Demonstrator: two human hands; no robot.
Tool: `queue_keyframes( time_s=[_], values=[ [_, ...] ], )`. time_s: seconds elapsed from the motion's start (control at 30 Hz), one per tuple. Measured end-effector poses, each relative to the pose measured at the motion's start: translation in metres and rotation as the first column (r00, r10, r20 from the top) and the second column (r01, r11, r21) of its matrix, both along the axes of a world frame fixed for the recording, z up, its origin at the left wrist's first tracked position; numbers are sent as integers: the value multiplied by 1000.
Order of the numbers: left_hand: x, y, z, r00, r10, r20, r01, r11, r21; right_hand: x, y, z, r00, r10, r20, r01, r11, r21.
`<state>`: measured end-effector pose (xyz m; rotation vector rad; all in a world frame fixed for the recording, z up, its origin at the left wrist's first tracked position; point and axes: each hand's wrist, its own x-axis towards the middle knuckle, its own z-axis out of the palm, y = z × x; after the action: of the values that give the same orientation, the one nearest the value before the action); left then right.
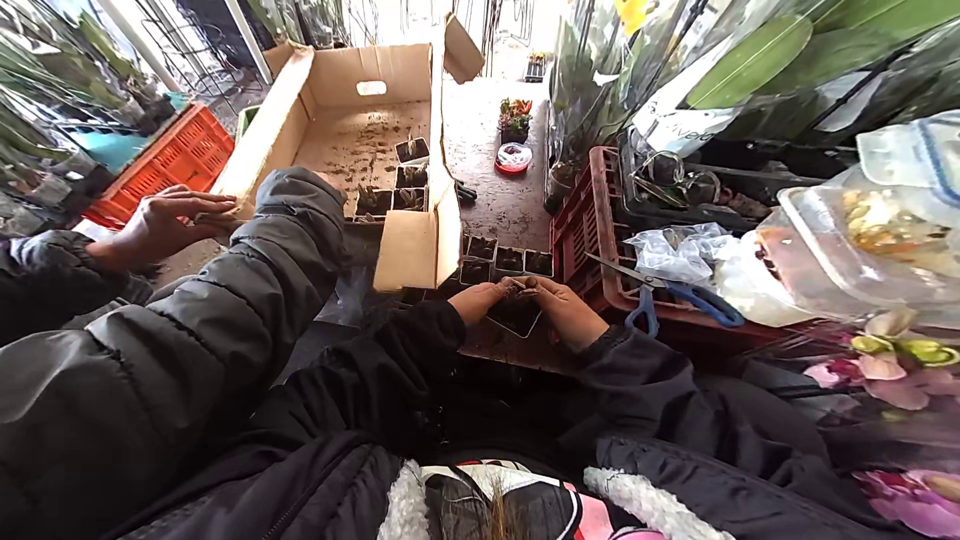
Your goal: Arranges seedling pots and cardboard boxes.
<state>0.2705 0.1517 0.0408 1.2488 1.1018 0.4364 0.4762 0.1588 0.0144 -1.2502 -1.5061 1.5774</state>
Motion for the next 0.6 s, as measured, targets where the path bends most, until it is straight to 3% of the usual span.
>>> queue_keyframes(
  time_s=[0.2,0.3,0.4,0.6],
  values=[
    [9,0,-17,961,258,99,-233,949,-213,-12,-10,-9,985,-106,136,107,994,5],
    [9,4,-25,977,214,13,-206,955,-212,-13,-11,-6,973,-110,205,94,992,89],
    [6,6,-22,988,125,-92,-135,984,-116,-11,-9,-4,984,-87,156,70,991,112],
    [6,4,-19,991,63,-116,-70,995,-65,-12,-6,2,992,-41,118,27,992,122]
  ],
)
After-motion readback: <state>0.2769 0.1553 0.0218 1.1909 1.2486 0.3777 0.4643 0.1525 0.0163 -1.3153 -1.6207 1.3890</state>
